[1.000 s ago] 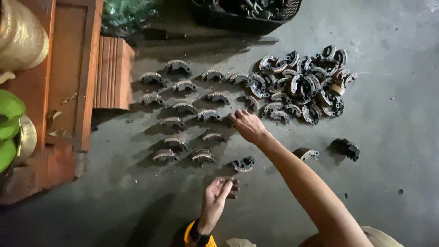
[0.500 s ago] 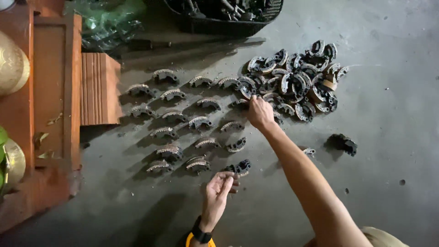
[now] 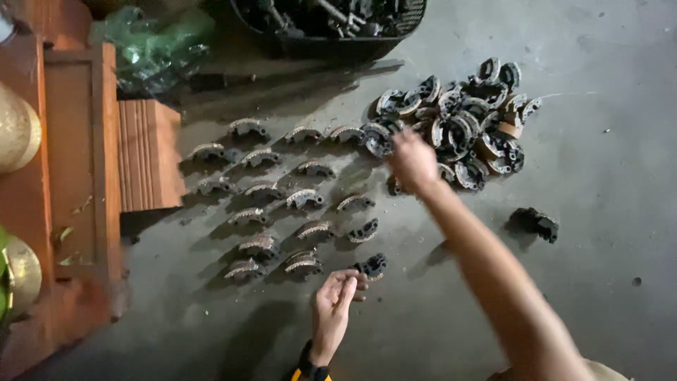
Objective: Sort motorcycle engine parts and used brake shoes on the workshop floor.
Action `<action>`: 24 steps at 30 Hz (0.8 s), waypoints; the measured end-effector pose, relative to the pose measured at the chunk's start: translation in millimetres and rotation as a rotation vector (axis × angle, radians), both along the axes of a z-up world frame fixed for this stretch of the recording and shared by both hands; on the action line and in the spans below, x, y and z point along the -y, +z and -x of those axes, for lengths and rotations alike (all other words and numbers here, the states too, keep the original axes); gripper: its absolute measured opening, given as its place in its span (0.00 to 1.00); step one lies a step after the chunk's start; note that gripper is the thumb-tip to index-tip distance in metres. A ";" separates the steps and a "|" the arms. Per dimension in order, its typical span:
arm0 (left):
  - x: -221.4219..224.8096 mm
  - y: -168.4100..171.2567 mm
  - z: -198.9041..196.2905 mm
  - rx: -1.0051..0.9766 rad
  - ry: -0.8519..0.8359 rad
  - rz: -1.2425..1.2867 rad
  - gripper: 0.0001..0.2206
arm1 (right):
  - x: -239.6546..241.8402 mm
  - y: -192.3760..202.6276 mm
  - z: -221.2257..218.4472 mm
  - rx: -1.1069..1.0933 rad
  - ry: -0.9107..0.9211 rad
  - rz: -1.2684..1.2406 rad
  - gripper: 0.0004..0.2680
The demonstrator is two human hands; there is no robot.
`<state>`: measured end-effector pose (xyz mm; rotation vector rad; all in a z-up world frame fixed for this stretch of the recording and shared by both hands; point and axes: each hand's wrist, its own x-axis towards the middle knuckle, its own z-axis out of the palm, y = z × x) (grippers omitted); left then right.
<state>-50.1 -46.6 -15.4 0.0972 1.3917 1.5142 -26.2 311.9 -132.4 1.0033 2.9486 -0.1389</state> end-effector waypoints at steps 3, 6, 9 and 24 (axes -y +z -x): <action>1.1 1.8 -1.6 -0.032 -0.059 0.036 0.09 | 32.4 -12.9 30.3 0.035 -0.247 0.175 0.15; 13.1 -11.3 -8.2 0.023 0.013 0.000 0.09 | 33.3 -33.5 30.2 0.019 -0.359 0.318 0.10; 17.1 -14.0 -6.7 0.006 0.024 0.042 0.09 | 16.7 9.7 21.9 0.174 -0.265 0.353 0.08; 12.7 -3.8 -15.4 -0.002 -0.009 0.018 0.07 | 134.0 45.0 -35.8 -0.185 0.802 0.187 0.12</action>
